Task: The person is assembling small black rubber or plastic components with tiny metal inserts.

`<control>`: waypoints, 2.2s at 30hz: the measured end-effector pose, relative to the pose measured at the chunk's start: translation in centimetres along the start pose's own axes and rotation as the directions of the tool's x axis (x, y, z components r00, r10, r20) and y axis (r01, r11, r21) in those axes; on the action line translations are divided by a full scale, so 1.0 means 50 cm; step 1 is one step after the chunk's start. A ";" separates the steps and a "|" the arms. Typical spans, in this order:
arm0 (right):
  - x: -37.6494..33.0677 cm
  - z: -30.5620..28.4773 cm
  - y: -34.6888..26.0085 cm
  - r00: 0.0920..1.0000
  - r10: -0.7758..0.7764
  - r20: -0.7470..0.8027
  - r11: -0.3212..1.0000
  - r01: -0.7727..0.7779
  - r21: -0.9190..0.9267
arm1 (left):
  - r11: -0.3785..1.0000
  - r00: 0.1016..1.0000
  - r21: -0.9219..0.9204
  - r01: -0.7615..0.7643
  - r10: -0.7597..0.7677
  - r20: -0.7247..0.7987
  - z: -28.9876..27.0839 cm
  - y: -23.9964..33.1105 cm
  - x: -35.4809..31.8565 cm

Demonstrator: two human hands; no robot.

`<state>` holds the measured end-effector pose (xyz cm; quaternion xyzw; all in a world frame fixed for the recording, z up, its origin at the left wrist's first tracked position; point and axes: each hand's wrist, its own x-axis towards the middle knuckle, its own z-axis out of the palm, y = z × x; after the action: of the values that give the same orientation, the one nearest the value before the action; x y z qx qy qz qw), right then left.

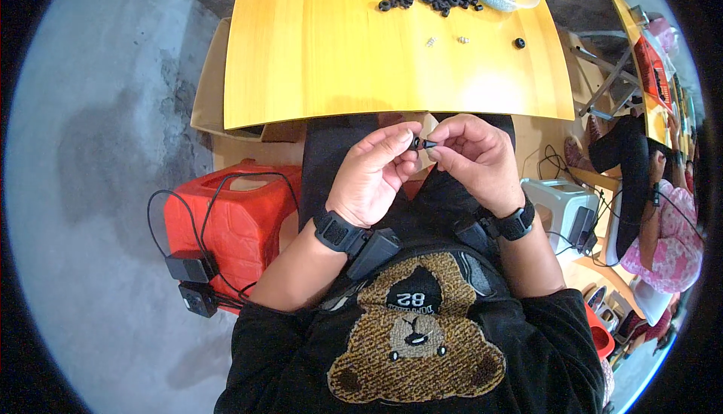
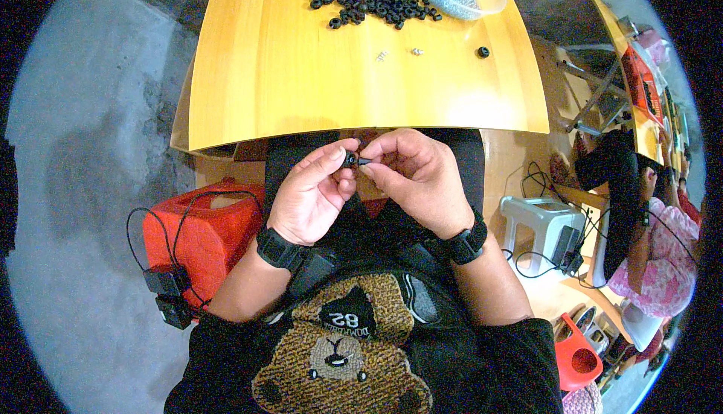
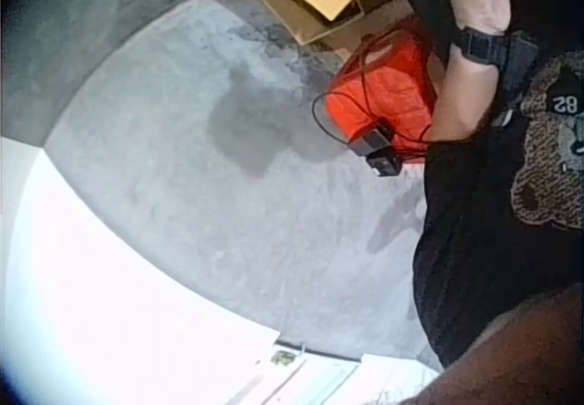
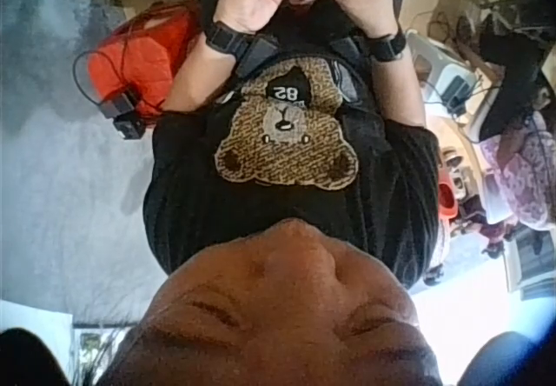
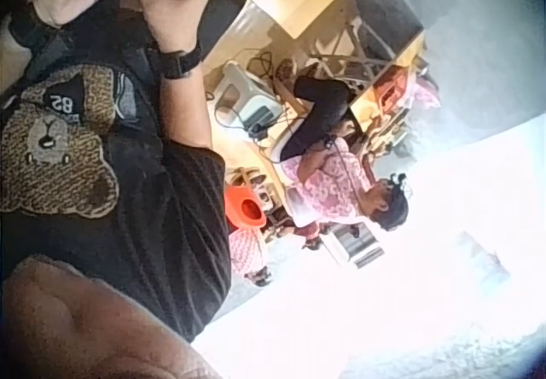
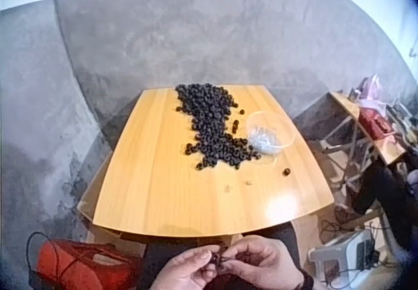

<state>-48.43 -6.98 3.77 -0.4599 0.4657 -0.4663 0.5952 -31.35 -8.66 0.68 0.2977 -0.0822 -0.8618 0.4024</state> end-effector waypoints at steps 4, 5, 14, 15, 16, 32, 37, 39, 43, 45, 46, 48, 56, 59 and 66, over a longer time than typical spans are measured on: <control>0.001 0.001 -0.006 1.000 0.019 0.010 0.999 -0.019 -0.038 | 0.999 1.000 0.035 -0.016 0.015 0.026 -0.001 0.001 0.000; 0.001 0.001 -0.005 1.000 0.011 -0.009 0.998 -0.012 -0.067 | 0.999 1.000 0.050 -0.018 0.016 0.026 0.000 0.001 -0.001; 0.009 0.005 -0.012 0.961 -0.276 0.012 0.833 0.246 -0.496 | 0.991 0.999 0.132 -0.026 0.022 0.030 0.002 0.001 -0.005; 0.011 0.004 -0.015 0.940 -0.335 0.069 0.758 0.312 -0.573 | 0.991 0.999 0.131 -0.025 0.021 0.030 0.005 0.001 -0.006; 0.012 0.004 -0.017 0.940 -0.333 0.069 0.758 0.311 -0.574 | 0.986 0.999 0.161 -0.037 0.035 0.020 0.009 0.001 -0.007; 0.000 0.006 -0.014 0.997 0.055 0.058 0.996 -0.051 -0.077 | 0.958 0.991 0.258 -0.127 0.113 0.068 0.003 -0.003 -0.010; 0.001 0.010 -0.007 0.992 0.125 0.031 0.989 -0.127 0.070 | 0.966 0.994 0.235 -0.106 0.095 0.056 0.000 -0.004 -0.008; 0.002 0.007 -0.008 0.986 0.165 0.038 0.986 -0.165 0.022 | 0.969 0.995 0.226 -0.100 0.091 0.051 0.000 -0.005 -0.007; 0.003 0.004 -0.006 0.988 0.154 0.017 0.986 -0.152 -0.063 | 0.972 0.993 0.203 -0.118 0.110 0.050 -0.003 -0.006 -0.004; 0.004 0.005 -0.006 0.990 0.140 0.025 0.990 -0.139 -0.037 | 0.975 0.993 0.191 -0.115 0.108 0.047 -0.003 -0.004 -0.005; 0.004 0.005 -0.005 0.990 0.140 0.025 0.990 -0.139 -0.036 | 0.979 0.993 0.173 -0.110 0.102 0.054 -0.003 -0.003 -0.004; 0.005 0.002 -0.003 0.992 0.123 0.001 0.992 -0.123 -0.011 | 0.983 0.994 0.154 -0.103 0.094 0.063 -0.002 -0.001 -0.003; 0.007 -0.004 -0.005 0.996 0.074 -0.055 0.997 -0.075 -0.011 | 0.999 0.997 0.023 -0.036 0.035 0.062 -0.004 0.004 -0.001; 0.006 -0.002 -0.009 0.997 0.047 -0.059 0.999 -0.048 -0.011 | 0.999 0.997 0.022 -0.038 0.037 0.065 -0.003 0.006 -0.001; 0.010 0.004 0.003 0.998 -0.029 -0.057 0.994 0.023 -0.103 | 0.999 0.996 0.031 -0.045 0.042 0.073 -0.004 0.005 0.003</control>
<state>-48.14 -7.43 3.60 -0.4822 0.5001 -0.4627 0.5507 -31.14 -8.90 0.57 0.2709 -0.1171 -0.8616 0.4130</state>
